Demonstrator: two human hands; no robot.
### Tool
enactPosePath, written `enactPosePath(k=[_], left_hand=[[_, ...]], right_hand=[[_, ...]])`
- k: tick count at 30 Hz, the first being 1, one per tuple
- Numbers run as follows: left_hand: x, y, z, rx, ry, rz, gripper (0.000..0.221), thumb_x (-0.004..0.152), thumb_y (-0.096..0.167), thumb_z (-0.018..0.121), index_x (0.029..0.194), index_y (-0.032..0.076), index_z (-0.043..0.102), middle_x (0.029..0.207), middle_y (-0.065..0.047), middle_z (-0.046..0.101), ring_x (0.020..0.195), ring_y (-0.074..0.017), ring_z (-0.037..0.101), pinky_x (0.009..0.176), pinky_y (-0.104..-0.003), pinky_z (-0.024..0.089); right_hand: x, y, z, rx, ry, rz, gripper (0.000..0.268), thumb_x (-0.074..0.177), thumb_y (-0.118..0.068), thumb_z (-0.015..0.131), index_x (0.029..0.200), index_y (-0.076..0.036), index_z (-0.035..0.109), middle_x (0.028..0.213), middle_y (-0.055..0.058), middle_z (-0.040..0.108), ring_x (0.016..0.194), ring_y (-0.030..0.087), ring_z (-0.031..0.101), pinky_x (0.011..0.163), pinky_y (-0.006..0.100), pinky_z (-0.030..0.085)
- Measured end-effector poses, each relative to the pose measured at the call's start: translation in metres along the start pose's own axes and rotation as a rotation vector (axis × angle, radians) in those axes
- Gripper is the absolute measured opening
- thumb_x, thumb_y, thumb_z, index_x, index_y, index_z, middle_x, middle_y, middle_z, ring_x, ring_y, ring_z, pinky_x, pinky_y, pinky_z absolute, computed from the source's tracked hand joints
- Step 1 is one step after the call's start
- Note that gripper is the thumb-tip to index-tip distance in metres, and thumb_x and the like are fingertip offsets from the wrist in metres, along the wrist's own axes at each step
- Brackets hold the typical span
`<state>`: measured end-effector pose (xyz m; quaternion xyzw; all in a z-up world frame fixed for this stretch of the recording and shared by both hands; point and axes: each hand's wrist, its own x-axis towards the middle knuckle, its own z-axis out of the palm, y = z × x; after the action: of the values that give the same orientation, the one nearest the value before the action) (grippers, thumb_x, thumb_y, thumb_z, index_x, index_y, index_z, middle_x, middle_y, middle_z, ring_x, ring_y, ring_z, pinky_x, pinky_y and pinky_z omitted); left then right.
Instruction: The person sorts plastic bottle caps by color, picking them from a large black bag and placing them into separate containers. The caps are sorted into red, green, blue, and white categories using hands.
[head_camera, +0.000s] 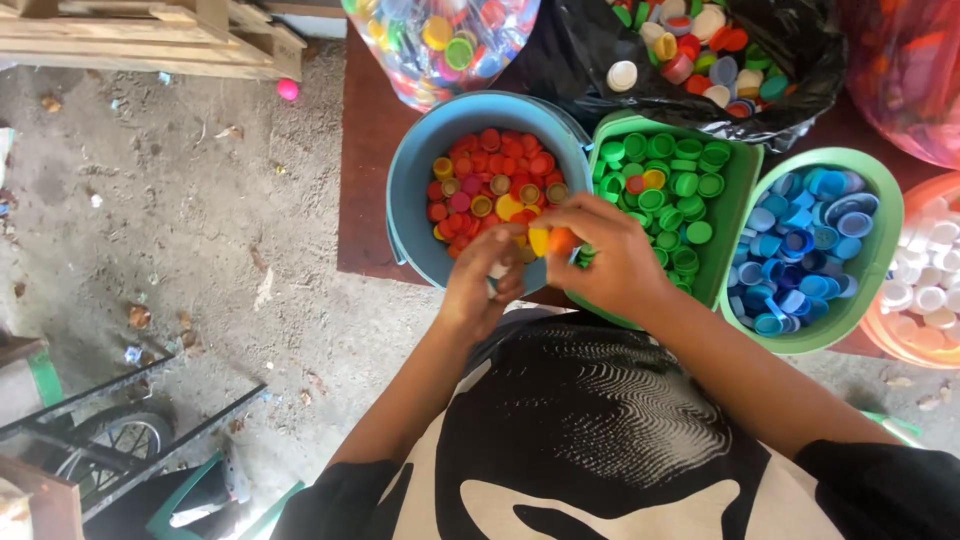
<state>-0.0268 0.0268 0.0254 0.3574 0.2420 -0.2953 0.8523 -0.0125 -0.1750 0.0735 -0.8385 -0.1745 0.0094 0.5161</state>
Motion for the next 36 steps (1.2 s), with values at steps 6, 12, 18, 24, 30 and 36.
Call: enactPosePath(k=[6, 12, 18, 24, 30, 36], left_hand=[[0.018, -0.003, -0.020, -0.342, 0.028, 0.095, 0.018, 0.102, 0.028, 0.058, 0.111, 0.012, 0.060, 0.080, 0.002, 0.052, 0.058, -0.0087, 0.043, 0.047, -0.023, 0.031], [0.016, 0.003, -0.039, -0.419, -0.086, 0.146, 0.019, 0.106, 0.027, 0.054, 0.114, 0.011, 0.057, 0.090, 0.001, 0.052, 0.067, -0.0096, 0.043, 0.055, -0.023, 0.034], [0.016, 0.012, 0.009, -0.278, 0.024, 0.063, 0.052, 0.089, 0.020, 0.044, 0.140, 0.008, 0.050, 0.121, -0.011, 0.058, 0.110, -0.0275, 0.064, 0.095, -0.041, 0.058], [0.030, -0.006, 0.029, -0.225, -0.320, -0.021, 0.065, 0.090, 0.017, 0.047, 0.155, 0.008, 0.040, 0.155, -0.011, 0.049, 0.134, -0.0279, 0.055, 0.110, -0.048, 0.048], [0.047, -0.030, 0.026, -0.292, -0.402, -0.090, 0.060, 0.101, 0.016, 0.046, 0.160, 0.006, 0.039, 0.158, -0.013, 0.047, 0.134, -0.0267, 0.055, 0.113, -0.041, 0.046], [0.045, -0.034, 0.046, -0.245, -0.305, -0.155, 0.060, 0.095, 0.013, 0.048, 0.153, 0.001, 0.035, 0.156, -0.017, 0.043, 0.140, -0.0350, 0.050, 0.119, -0.049, 0.043]], right_hand=[[0.030, 0.012, 0.006, 0.044, 0.034, -0.011, 0.035, 0.094, -0.005, 0.072, 0.128, 0.000, 0.067, 0.109, 0.012, 0.069, 0.087, 0.021, 0.068, 0.076, 0.032, 0.055], [0.023, 0.041, -0.002, 0.067, 0.147, 0.051, 0.012, 0.099, -0.005, 0.071, 0.110, -0.001, 0.072, 0.104, 0.011, 0.070, 0.091, 0.022, 0.069, 0.079, 0.033, 0.055], [-0.010, 0.020, -0.017, 0.132, -0.046, 0.087, 0.014, 0.094, -0.007, 0.070, 0.107, -0.003, 0.071, 0.099, 0.009, 0.072, 0.090, 0.021, 0.071, 0.080, 0.032, 0.056], [-0.012, -0.014, -0.023, -0.067, 0.016, 0.016, 0.030, 0.084, -0.016, 0.079, 0.113, -0.009, 0.073, 0.112, 0.011, 0.069, 0.100, 0.030, 0.070, 0.085, 0.038, 0.057], [-0.031, -0.002, -0.025, -0.194, 0.058, 0.115, 0.034, 0.080, -0.017, 0.083, 0.112, -0.013, 0.073, 0.115, 0.008, 0.069, 0.100, 0.027, 0.071, 0.082, 0.035, 0.058], [-0.067, 0.025, -0.039, 0.471, 0.160, 0.199, 0.029, 0.088, 0.000, 0.062, 0.116, -0.001, 0.064, 0.122, 0.012, 0.064, 0.115, 0.026, 0.066, 0.096, 0.035, 0.058]])
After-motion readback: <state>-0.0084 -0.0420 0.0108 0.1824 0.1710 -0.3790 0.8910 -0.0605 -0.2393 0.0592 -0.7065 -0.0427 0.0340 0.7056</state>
